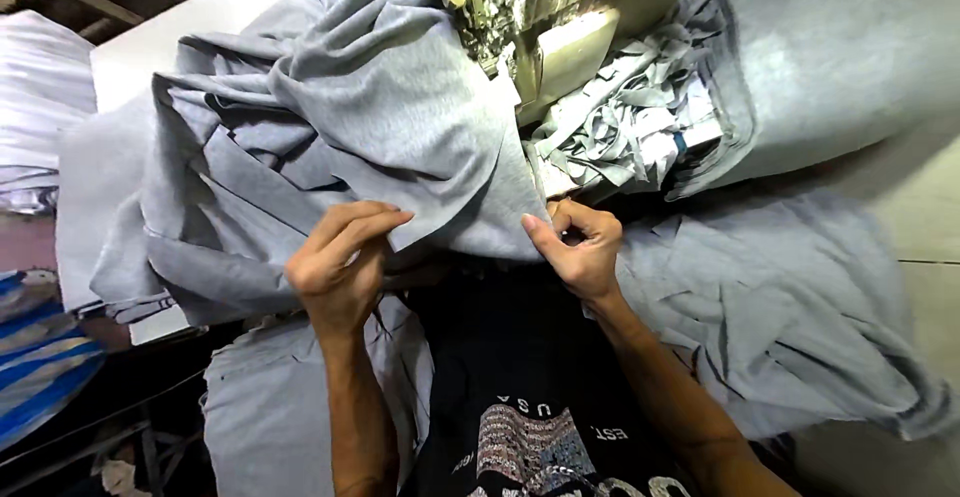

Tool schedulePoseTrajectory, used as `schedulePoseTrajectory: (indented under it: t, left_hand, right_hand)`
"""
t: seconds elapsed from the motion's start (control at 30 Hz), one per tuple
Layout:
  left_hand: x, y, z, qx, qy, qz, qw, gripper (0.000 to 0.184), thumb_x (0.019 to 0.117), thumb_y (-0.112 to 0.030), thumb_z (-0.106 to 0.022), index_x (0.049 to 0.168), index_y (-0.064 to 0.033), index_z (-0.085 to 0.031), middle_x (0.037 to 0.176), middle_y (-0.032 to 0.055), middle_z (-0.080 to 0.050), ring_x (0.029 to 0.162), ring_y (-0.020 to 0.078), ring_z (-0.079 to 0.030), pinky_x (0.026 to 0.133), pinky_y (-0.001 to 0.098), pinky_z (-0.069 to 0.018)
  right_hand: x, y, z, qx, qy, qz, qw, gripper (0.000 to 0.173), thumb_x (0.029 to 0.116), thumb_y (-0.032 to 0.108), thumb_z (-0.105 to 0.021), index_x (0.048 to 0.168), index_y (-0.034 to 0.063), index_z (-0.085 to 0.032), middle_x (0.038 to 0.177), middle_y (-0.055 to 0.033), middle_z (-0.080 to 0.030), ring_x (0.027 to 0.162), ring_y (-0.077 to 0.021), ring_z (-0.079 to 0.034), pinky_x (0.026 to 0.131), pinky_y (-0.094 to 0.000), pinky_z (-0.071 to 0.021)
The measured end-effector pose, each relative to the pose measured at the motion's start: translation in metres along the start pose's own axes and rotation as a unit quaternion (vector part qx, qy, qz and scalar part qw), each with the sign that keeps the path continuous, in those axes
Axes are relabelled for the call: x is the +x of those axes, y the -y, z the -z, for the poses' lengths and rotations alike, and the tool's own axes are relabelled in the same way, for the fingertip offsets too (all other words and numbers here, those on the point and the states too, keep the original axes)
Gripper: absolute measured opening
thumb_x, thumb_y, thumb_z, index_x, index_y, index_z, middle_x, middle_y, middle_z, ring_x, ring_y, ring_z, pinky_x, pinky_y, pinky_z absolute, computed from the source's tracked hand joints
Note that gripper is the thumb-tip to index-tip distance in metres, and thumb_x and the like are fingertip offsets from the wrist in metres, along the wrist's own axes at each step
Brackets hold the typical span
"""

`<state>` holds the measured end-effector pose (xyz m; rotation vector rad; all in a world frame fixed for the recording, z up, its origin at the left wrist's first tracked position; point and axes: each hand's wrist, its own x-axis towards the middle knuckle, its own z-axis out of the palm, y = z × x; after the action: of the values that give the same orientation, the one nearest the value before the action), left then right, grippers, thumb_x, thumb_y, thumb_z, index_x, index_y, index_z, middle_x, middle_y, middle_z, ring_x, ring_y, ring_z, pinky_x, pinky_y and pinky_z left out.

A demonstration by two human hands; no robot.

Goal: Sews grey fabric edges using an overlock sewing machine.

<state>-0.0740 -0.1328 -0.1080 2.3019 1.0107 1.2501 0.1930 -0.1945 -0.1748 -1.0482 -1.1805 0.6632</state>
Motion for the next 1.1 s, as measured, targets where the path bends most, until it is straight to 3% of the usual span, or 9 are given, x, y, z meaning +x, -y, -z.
schedulePoseTrajectory:
  t: [0.07,0.13,0.2,0.3,0.4,0.53,0.63,0.83,1.1]
  left_hand:
    - [0.004,-0.012,0.014,-0.029,-0.034,-0.034,0.998,0.016,0.0975,0.0,-0.061,0.105,-0.0059,-0.074,0.112,0.006,-0.073,0.111,0.0224,-0.069,0.096,0.0421,-0.0591]
    - [0.004,-0.032,0.01,-0.006,-0.05,-0.063,0.997,0.011,0.1019,-0.011,-0.058,0.106,-0.0134,-0.068,0.109,-0.0015,-0.071,0.107,0.016,-0.07,0.092,0.0376,-0.06]
    - [-0.001,-0.053,-0.011,0.025,-0.03,-0.082,0.996,0.011,0.1033,-0.016,-0.056,0.1,-0.0131,-0.066,0.096,0.0002,-0.07,0.094,0.0134,-0.068,0.084,0.0316,-0.0566]
    - [-0.01,-0.075,-0.054,0.031,0.061,-0.076,0.995,0.014,0.102,-0.009,-0.056,0.099,-0.0067,-0.07,0.089,0.0083,-0.07,0.087,0.019,-0.066,0.08,0.0303,-0.0537]
    - [-0.025,-0.074,-0.089,0.067,0.106,-0.03,0.992,0.013,0.1004,-0.006,-0.059,0.099,-0.0032,-0.072,0.086,0.0108,-0.07,0.082,0.0228,-0.066,0.076,0.0331,-0.0535]
    - [-0.036,-0.073,-0.098,0.066,0.08,0.027,0.994,0.015,0.1008,-0.013,-0.064,0.106,-0.005,-0.075,0.085,0.0081,-0.068,0.08,0.0192,-0.065,0.076,0.0304,-0.0536]
    - [-0.037,-0.074,-0.102,0.071,0.053,0.014,0.996,0.013,0.0964,-0.012,-0.069,0.104,-0.006,-0.078,0.079,0.0072,-0.065,0.077,0.0189,-0.062,0.074,0.0302,-0.0513]
    - [-0.022,-0.073,-0.112,0.077,0.022,-0.023,0.997,0.013,0.0934,-0.007,-0.072,0.104,-0.0051,-0.079,0.09,0.0101,-0.071,0.088,0.0201,-0.067,0.082,0.0296,-0.0558]
    - [0.005,-0.07,-0.116,0.1,-0.006,-0.022,0.995,0.015,0.0921,-0.007,-0.074,0.106,-0.0062,-0.079,0.092,0.0078,-0.074,0.089,0.0177,-0.07,0.079,0.0282,-0.0582]
  right_hand:
    - [-0.011,0.002,-0.004,-0.028,-0.027,-0.046,0.998,0.018,0.0901,0.01,-0.074,0.087,0.0092,-0.056,0.064,0.0045,-0.053,0.054,-0.0018,-0.048,0.049,-0.0167,-0.0425]
    - [-0.02,0.004,-0.008,-0.049,-0.041,-0.091,0.994,0.021,0.0947,0.012,-0.071,0.111,0.0074,-0.058,0.063,0.0054,-0.057,0.051,-0.0016,-0.05,0.049,-0.0178,-0.0435]
    - [-0.027,0.007,-0.009,-0.069,-0.034,-0.105,0.992,0.026,0.0985,0.016,-0.068,0.12,0.0037,-0.061,0.067,0.0048,-0.063,0.055,-0.0009,-0.055,0.053,-0.0184,-0.0484]
    - [-0.034,0.01,-0.009,-0.073,-0.029,-0.086,0.993,0.019,0.102,0.016,-0.063,0.109,-0.0017,-0.067,0.078,0.0007,-0.071,0.067,0.0,-0.065,0.061,-0.0177,-0.0556]
    - [-0.04,0.01,-0.007,-0.062,-0.027,-0.057,0.996,0.018,0.1037,0.01,-0.056,0.102,-0.0042,-0.067,0.084,-0.0018,-0.07,0.073,0.0004,-0.065,0.066,-0.0163,-0.0562]
    - [-0.044,0.007,-0.005,-0.069,-0.035,-0.048,0.996,0.02,0.104,0.011,-0.056,0.099,-0.0035,-0.068,0.084,-0.0015,-0.069,0.072,0.0012,-0.063,0.065,-0.0155,-0.0541]
    - [-0.043,0.006,-0.004,-0.081,-0.042,-0.043,0.995,0.019,0.1028,0.01,-0.056,0.098,-0.0039,-0.068,0.084,-0.0015,-0.068,0.071,0.0026,-0.061,0.065,-0.0138,-0.0532]
    - [-0.03,0.002,-0.002,-0.085,-0.053,-0.015,0.995,0.016,0.0988,0.007,-0.059,0.098,-0.004,-0.069,0.088,-0.0039,-0.07,0.075,0.0005,-0.064,0.069,-0.0154,-0.0557]
    - [0.001,0.007,0.002,-0.094,-0.029,-0.025,0.995,0.007,0.0921,0.007,-0.064,0.094,0.0011,-0.068,0.084,-0.0019,-0.069,0.07,-0.003,-0.066,0.063,-0.0197,-0.0586]
